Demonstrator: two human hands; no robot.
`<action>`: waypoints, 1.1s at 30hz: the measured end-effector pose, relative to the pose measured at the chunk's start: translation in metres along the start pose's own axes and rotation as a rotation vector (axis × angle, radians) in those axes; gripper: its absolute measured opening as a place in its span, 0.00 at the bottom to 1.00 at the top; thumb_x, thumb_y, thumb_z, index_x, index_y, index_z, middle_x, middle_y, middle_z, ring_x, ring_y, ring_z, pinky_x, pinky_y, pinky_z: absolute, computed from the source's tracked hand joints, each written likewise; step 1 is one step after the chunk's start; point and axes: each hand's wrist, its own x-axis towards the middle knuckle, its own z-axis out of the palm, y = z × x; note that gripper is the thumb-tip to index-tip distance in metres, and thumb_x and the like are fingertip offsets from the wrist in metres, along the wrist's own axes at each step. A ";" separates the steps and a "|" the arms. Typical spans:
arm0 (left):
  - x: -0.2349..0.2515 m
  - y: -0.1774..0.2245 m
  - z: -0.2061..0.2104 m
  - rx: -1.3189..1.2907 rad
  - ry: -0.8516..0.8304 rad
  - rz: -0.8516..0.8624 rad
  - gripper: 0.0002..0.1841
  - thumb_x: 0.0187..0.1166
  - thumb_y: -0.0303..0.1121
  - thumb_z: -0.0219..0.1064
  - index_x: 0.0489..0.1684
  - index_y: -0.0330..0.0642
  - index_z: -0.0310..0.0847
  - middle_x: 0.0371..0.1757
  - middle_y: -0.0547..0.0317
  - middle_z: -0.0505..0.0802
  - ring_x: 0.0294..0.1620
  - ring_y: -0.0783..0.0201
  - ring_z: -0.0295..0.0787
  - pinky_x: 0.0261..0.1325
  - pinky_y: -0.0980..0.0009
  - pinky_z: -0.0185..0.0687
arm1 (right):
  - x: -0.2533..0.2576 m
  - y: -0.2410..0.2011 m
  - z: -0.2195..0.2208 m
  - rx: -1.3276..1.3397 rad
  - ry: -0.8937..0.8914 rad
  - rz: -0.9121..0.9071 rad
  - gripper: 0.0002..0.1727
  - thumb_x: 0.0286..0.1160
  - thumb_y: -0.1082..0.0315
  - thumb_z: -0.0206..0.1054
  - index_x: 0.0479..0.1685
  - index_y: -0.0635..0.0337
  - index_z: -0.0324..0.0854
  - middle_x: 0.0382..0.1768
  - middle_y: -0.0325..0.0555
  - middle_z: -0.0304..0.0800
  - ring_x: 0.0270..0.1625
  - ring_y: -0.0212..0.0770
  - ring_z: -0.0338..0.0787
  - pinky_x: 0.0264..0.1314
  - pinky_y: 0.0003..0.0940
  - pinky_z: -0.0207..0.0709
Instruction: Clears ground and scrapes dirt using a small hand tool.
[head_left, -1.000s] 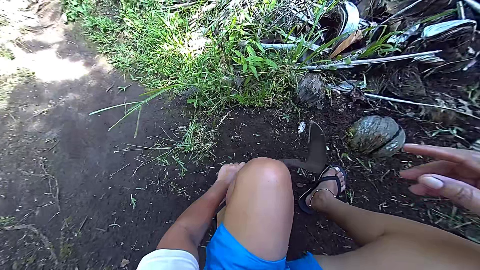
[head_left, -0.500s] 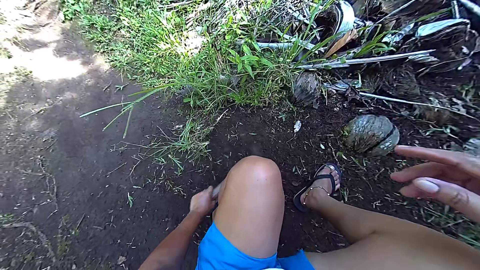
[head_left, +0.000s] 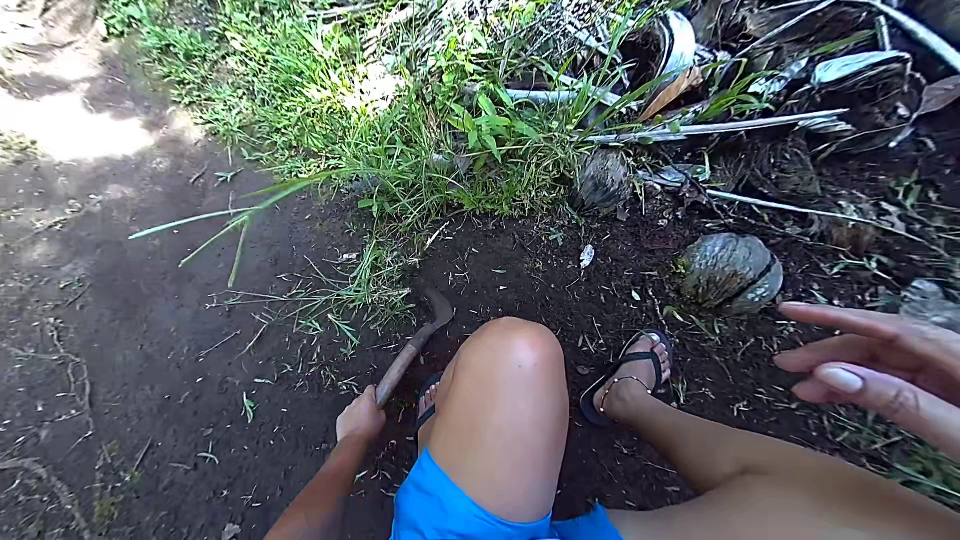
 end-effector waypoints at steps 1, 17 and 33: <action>-0.009 0.007 0.002 -0.017 -0.005 0.012 0.28 0.73 0.40 0.68 0.76 0.51 0.75 0.64 0.45 0.92 0.65 0.42 0.90 0.61 0.36 0.84 | 0.001 0.000 0.001 0.004 -0.007 -0.013 0.31 0.87 0.57 0.59 0.83 0.69 0.67 0.51 0.50 0.94 0.45 0.34 0.94 0.52 0.32 0.90; 0.008 0.041 -0.045 0.015 0.079 0.192 0.28 0.76 0.43 0.68 0.77 0.49 0.75 0.65 0.42 0.91 0.66 0.39 0.89 0.63 0.32 0.81 | -0.001 0.004 0.002 0.014 0.049 -0.026 0.31 0.86 0.57 0.60 0.83 0.66 0.68 0.50 0.49 0.94 0.44 0.35 0.94 0.49 0.32 0.90; -0.051 0.139 -0.062 0.001 0.099 0.642 0.19 0.93 0.34 0.48 0.72 0.38 0.80 0.67 0.36 0.89 0.72 0.37 0.84 0.71 0.39 0.77 | -0.001 0.005 0.007 -0.023 0.068 -0.032 0.32 0.86 0.52 0.61 0.84 0.63 0.68 0.49 0.50 0.94 0.43 0.35 0.95 0.48 0.32 0.90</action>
